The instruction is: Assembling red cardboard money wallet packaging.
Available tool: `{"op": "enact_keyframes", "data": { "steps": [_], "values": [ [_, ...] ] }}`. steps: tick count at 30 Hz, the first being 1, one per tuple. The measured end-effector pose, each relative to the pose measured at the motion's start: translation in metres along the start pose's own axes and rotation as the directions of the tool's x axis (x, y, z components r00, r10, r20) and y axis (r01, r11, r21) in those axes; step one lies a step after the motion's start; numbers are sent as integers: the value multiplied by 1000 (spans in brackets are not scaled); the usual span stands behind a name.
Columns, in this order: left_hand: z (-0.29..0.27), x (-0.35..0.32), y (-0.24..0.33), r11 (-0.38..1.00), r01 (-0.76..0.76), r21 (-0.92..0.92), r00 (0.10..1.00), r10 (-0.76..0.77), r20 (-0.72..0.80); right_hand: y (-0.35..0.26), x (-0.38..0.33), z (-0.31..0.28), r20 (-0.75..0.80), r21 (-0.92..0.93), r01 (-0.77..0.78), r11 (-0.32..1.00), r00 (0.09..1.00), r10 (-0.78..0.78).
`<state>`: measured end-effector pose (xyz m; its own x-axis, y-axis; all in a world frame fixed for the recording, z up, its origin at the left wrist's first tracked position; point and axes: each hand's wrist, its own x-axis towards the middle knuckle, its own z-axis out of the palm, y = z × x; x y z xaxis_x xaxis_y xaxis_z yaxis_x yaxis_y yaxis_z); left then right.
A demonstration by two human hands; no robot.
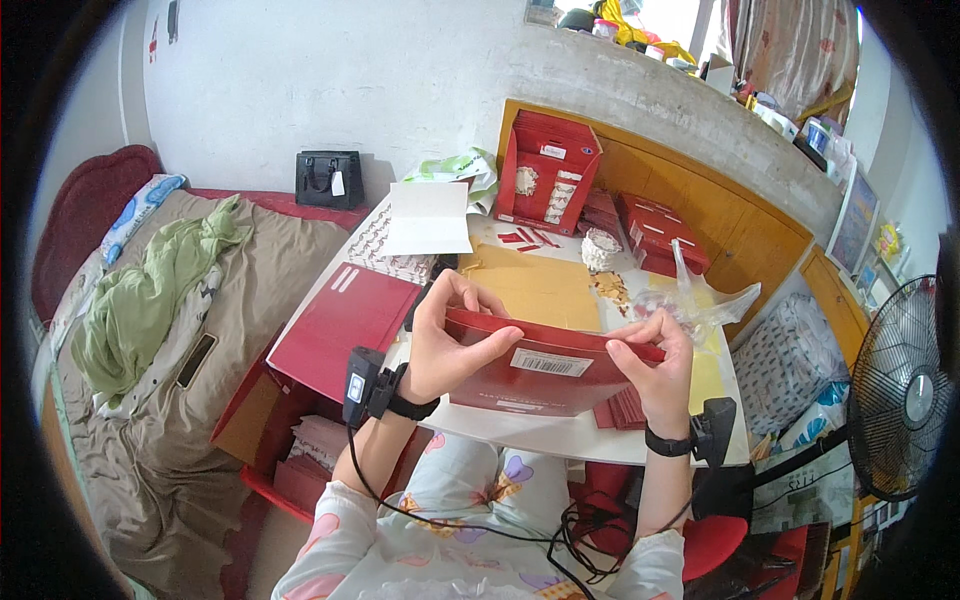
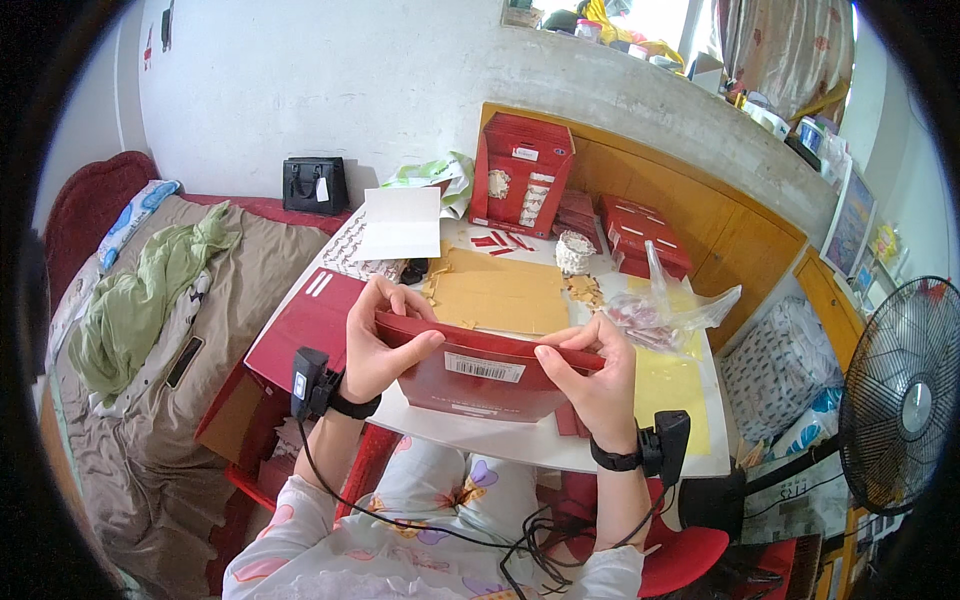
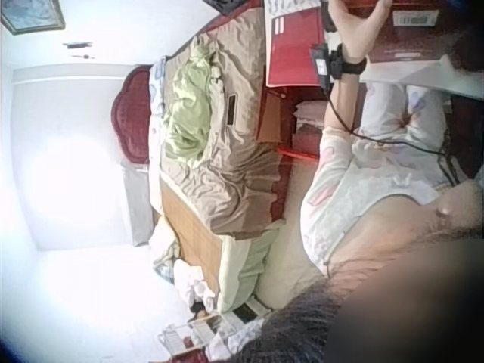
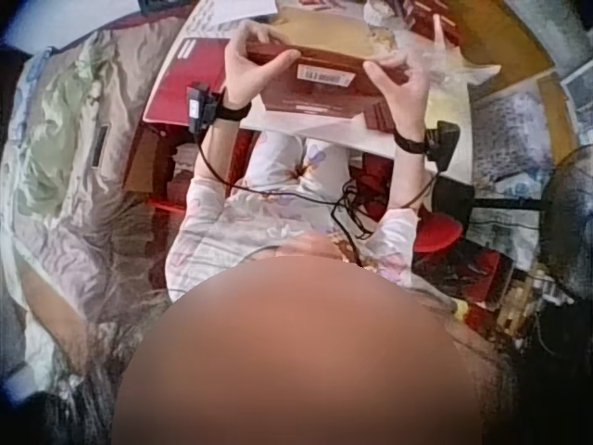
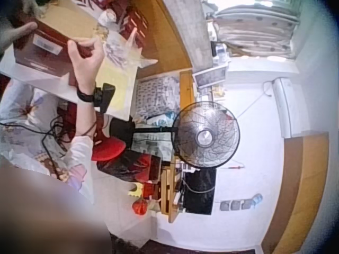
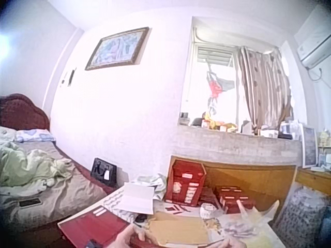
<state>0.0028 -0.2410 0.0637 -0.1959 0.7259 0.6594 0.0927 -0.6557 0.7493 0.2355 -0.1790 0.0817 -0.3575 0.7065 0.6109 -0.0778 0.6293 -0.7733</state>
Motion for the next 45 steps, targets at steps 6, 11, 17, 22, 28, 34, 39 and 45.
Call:
{"op": "enact_keyframes", "data": {
  "steps": [6,11,17,22,28,34,39,45],
  "values": [
    [2,-1,3,999,16,34,998,-13,-66,-1,1,4,-30,-44,32,999,999,-34],
    [3,-1,5,995,16,100,997,-8,-80,-4,-1,5,-35,-62,54,997,998,-56],
    [3,-2,5,988,-18,150,996,30,-79,-9,-1,5,-38,-62,44,997,998,-47],
    [2,-3,4,991,-25,131,997,35,-73,-21,12,1,96,-290,76,954,994,-50],
    [4,-2,4,993,-36,112,997,43,-62,-42,29,14,242,-642,220,735,967,-78],
    [2,-1,2,988,-71,140,996,77,-44,-39,36,19,305,-564,207,799,952,-31],
    [1,-1,3,994,-53,91,998,57,-40,-43,37,20,331,-571,255,781,941,-65],
    [-5,-1,-6,992,-110,55,994,111,-14,-32,31,12,343,-537,411,737,904,-254]
  ]
}}
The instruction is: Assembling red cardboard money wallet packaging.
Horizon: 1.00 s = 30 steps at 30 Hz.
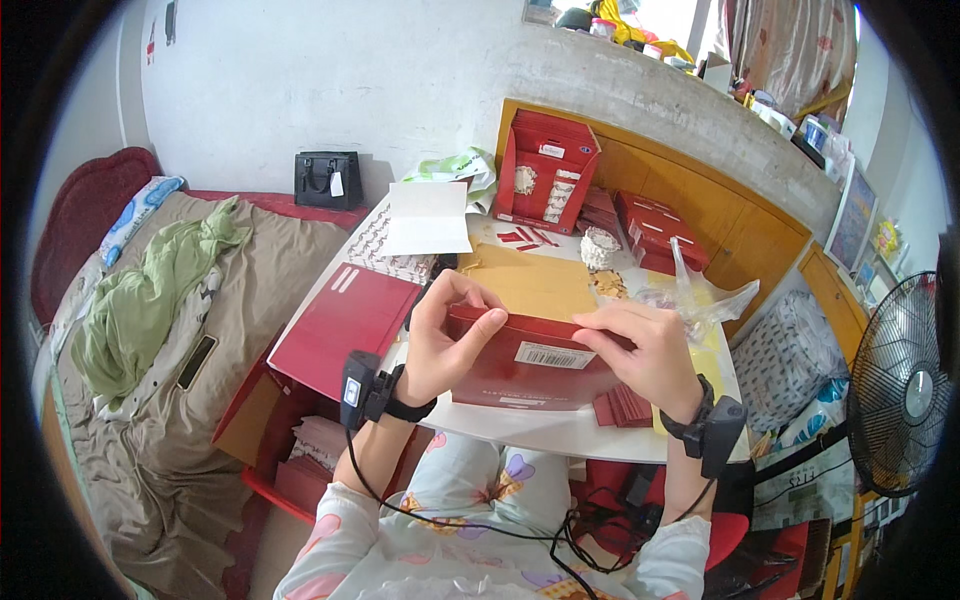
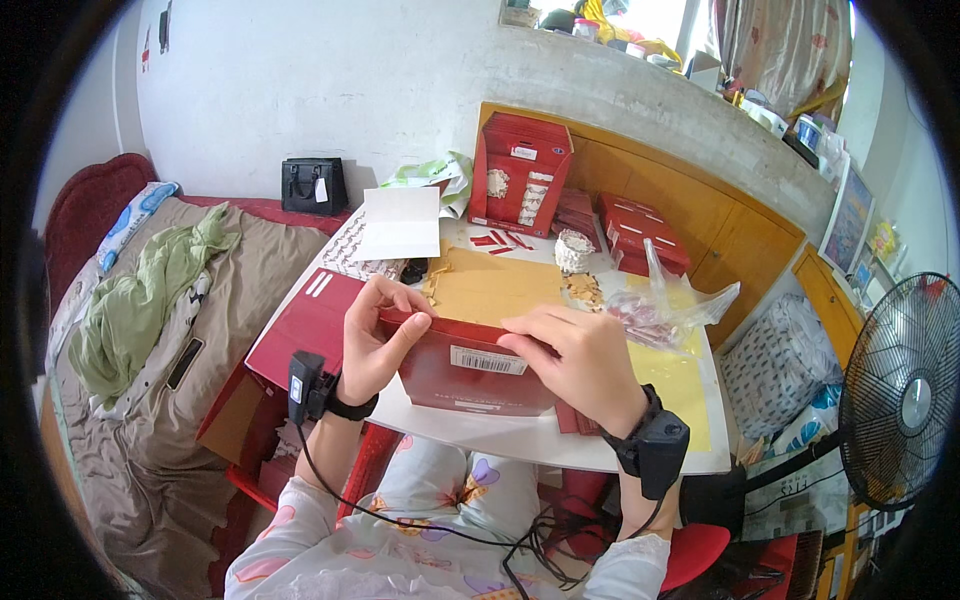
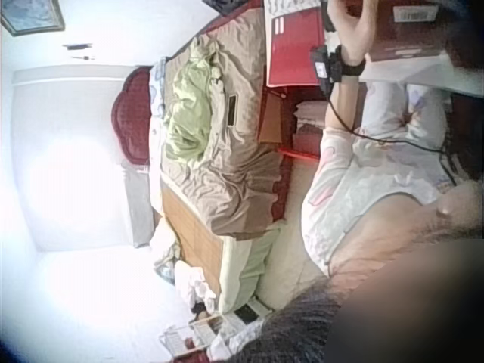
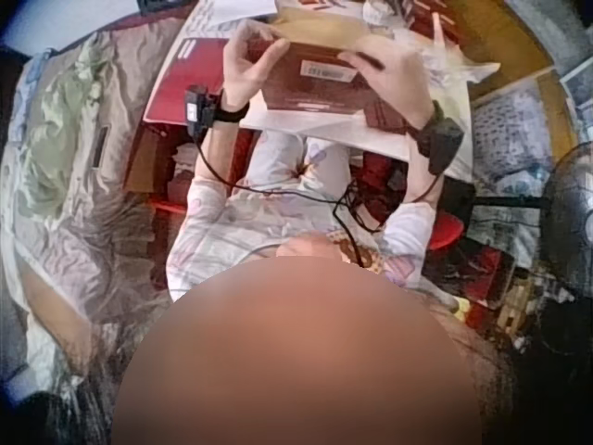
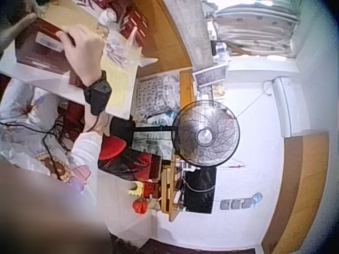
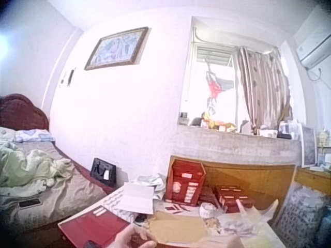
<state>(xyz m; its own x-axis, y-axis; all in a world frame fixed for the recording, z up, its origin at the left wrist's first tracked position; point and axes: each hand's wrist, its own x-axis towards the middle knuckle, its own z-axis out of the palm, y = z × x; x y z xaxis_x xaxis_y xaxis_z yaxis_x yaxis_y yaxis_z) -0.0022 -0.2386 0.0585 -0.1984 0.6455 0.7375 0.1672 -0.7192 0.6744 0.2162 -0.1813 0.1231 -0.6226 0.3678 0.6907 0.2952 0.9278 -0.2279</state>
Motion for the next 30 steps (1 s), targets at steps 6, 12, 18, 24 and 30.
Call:
{"op": "enact_keyframes", "data": {
  "steps": [6,12,18,24,30],
  "values": [
    [-7,-1,3,996,71,-48,997,-69,39,22,-24,-19,-18,113,-134,985,990,137],
    [-6,0,-1,999,20,-29,999,-18,42,30,-29,-22,22,233,-238,943,971,239],
    [-10,-1,-3,999,7,-46,998,-4,58,29,-21,-24,74,271,-274,923,962,264],
    [-12,-1,-3,998,1,-68,997,4,72,32,-16,-28,184,363,-349,864,936,301],
    [-13,-2,-4,995,35,-95,997,-27,78,33,-11,-32,289,410,-418,811,903,319]
  ]
}}
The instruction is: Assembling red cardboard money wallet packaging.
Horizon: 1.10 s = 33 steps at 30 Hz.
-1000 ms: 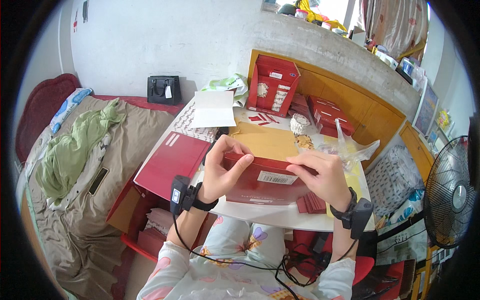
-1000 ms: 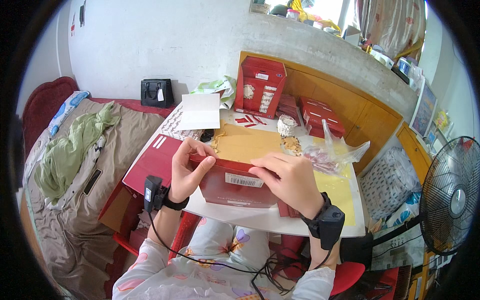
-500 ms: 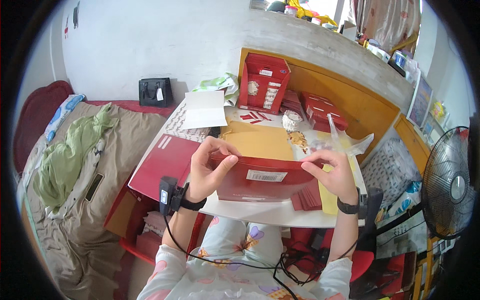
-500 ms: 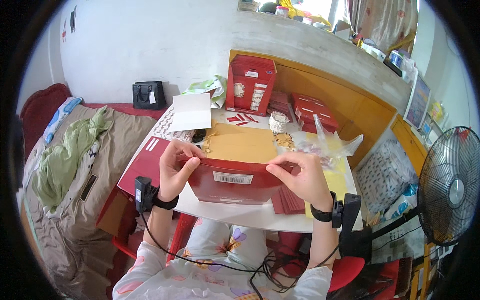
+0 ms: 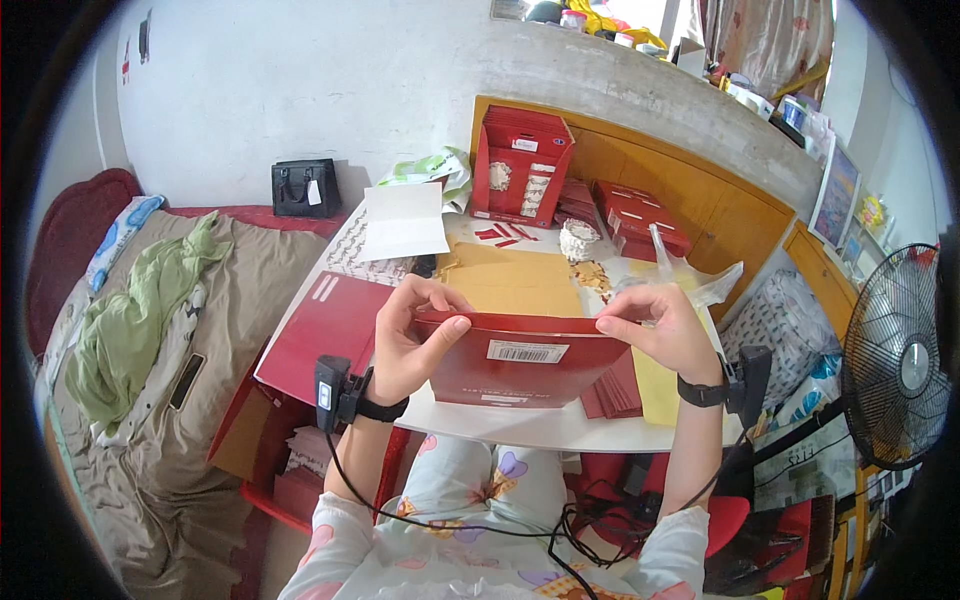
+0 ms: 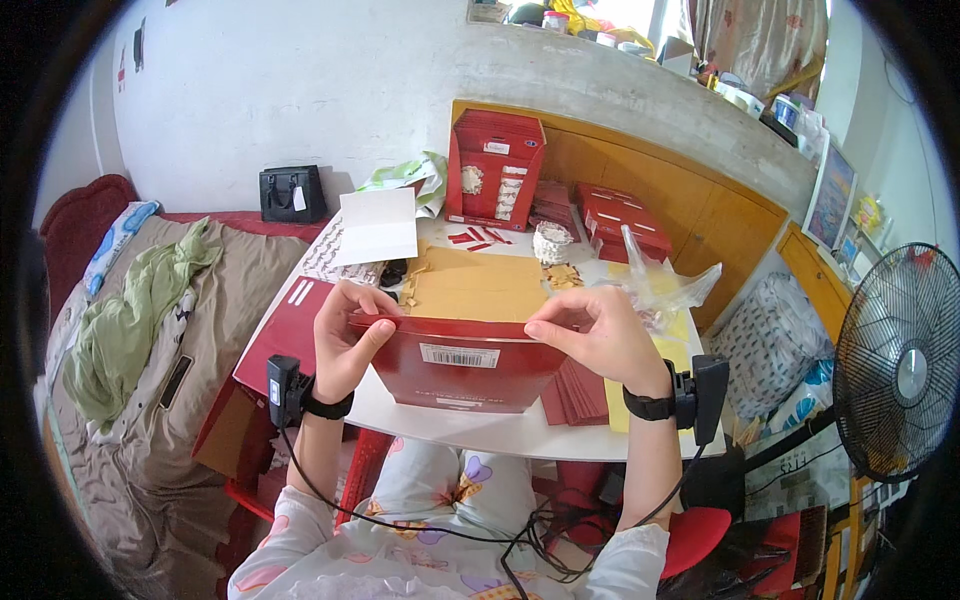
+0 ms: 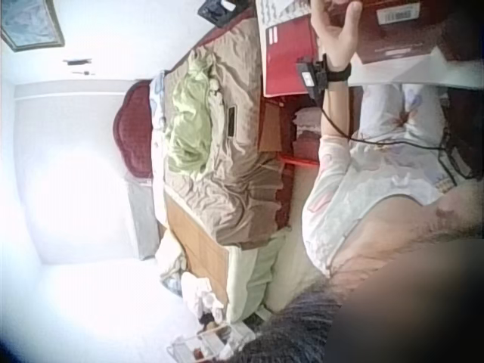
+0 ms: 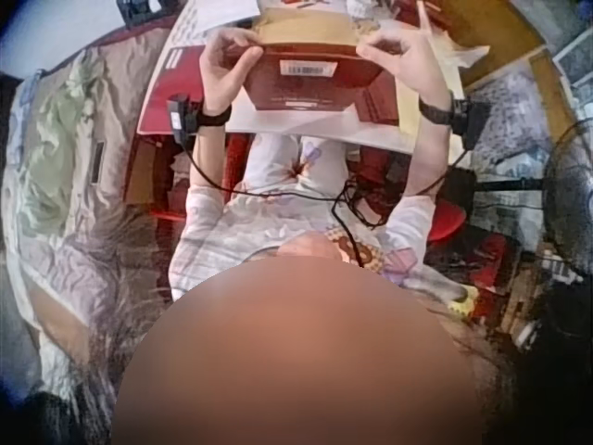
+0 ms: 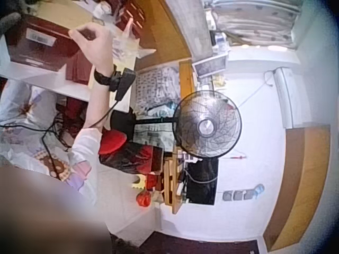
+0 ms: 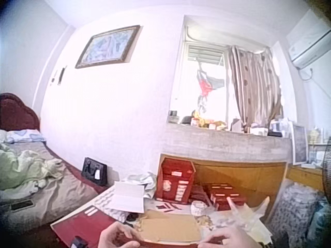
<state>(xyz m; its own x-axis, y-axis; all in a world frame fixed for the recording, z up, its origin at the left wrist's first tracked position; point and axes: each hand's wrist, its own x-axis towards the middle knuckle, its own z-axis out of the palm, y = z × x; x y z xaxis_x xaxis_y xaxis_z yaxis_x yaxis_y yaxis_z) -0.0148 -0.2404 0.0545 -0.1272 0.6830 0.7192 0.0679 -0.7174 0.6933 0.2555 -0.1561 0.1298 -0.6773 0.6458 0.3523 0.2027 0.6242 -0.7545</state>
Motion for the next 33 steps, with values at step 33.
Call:
{"op": "enact_keyframes", "data": {
  "steps": [33],
  "values": [
    [1,1,-4,998,-32,61,997,36,-65,48,-26,34,-259,202,309,929,932,-254]
  ]
}}
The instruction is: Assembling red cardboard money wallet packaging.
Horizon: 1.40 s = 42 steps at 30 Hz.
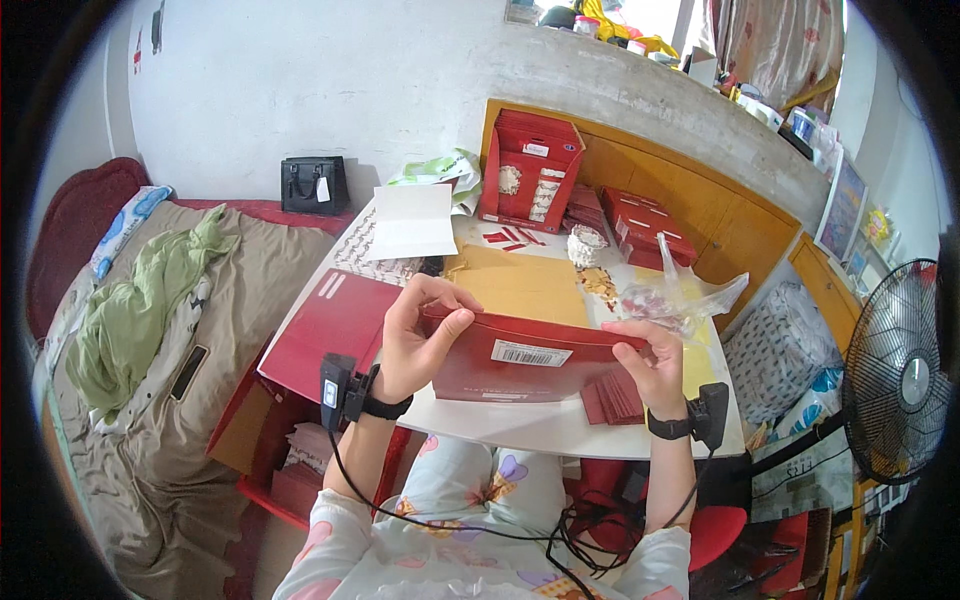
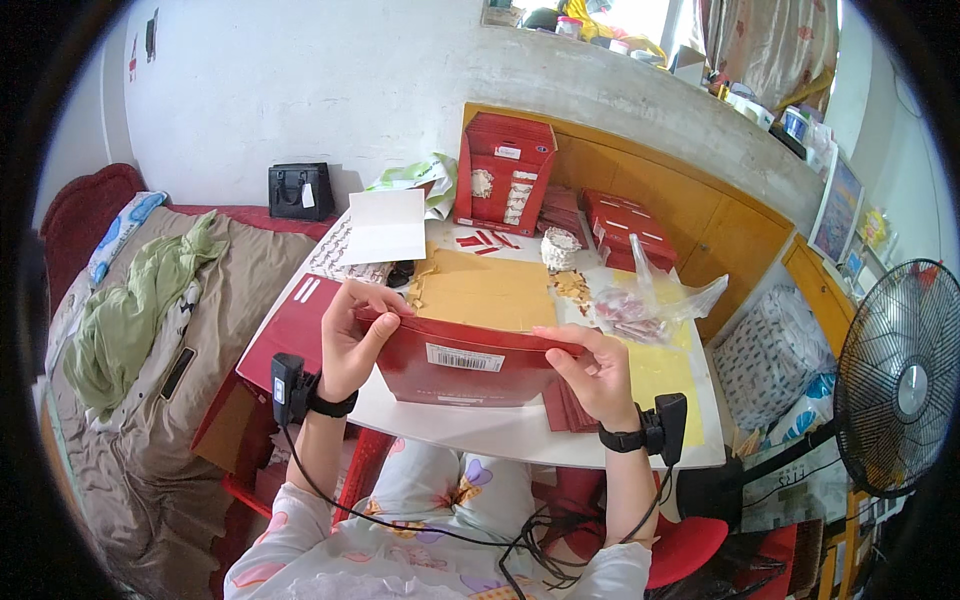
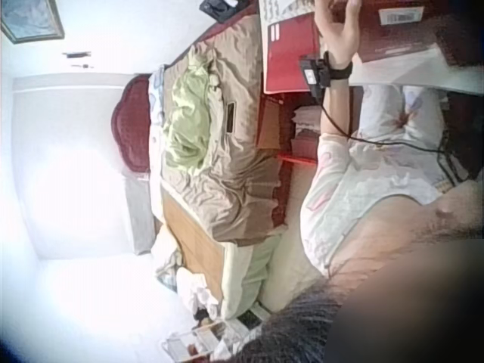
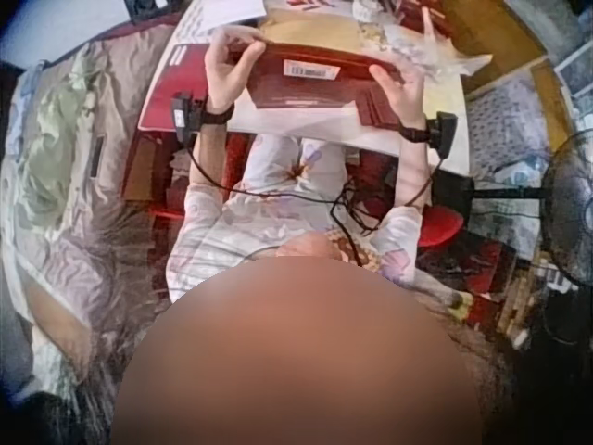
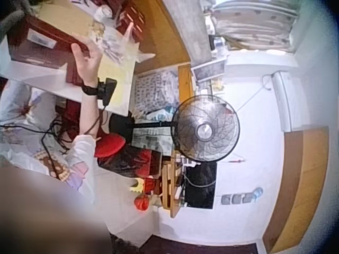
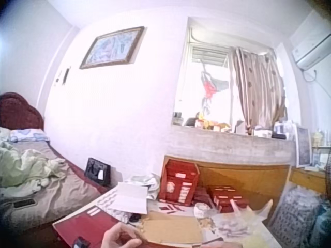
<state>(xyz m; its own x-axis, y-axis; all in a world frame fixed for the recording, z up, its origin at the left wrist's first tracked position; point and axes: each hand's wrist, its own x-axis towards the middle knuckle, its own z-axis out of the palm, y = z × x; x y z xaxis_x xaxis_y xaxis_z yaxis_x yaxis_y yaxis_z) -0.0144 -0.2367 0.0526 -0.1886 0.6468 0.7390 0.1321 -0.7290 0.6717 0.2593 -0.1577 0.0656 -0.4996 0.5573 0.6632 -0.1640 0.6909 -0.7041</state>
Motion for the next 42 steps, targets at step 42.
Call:
{"op": "enact_keyframes", "data": {
  "steps": [42],
  "values": [
    [-4,-1,-23,987,-37,-157,997,48,67,32,-5,28,-276,31,162,986,950,-147]
  ]
}}
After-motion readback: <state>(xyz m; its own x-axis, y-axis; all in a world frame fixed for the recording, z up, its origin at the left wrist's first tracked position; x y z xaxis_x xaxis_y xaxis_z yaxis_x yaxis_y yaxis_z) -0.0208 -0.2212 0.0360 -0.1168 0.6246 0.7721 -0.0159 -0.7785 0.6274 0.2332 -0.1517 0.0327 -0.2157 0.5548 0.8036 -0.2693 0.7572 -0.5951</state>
